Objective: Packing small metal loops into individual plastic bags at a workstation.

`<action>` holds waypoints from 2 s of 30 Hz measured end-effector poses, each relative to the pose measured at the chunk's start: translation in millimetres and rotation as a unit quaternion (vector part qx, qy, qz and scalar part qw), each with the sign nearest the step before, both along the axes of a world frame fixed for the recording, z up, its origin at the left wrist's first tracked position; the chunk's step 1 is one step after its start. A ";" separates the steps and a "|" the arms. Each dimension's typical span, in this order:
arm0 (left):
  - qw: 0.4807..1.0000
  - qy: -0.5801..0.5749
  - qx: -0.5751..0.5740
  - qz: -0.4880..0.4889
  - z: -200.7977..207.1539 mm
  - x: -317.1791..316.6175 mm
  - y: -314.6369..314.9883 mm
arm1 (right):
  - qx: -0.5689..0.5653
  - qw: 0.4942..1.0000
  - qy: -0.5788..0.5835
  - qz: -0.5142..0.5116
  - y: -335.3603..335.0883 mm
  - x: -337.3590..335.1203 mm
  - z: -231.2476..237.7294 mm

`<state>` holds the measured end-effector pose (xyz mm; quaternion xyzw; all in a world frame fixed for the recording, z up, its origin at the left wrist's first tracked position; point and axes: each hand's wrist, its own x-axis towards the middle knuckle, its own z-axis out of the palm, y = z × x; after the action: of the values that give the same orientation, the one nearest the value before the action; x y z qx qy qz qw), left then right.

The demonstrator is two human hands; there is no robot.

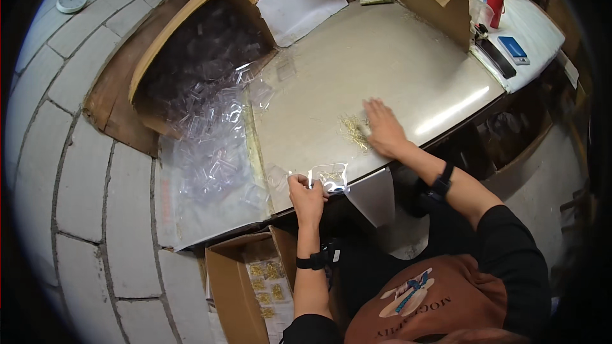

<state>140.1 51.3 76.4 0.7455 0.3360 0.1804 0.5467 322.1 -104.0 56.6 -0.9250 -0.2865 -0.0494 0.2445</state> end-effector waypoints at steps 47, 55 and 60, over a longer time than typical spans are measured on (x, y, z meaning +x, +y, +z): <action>0.806 -0.094 -0.578 -0.090 -199.0 -94.4 -127.2 | -0.027 0.891 0.172 0.419 -108.9 -173.2 -60.6; 0.797 -0.077 -0.593 -0.083 -164.4 -93.0 -119.5 | 0.124 0.899 0.089 0.411 -107.1 -101.4 -6.3; 0.837 -0.057 -0.540 -0.062 -204.1 -96.8 -104.9 | 0.139 0.973 -0.094 0.158 -130.8 73.4 32.3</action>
<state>43.3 -53.5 -127.7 0.3396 0.3013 -0.0218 0.8907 395.5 -234.8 88.9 -0.8161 -0.4412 -0.1361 0.3475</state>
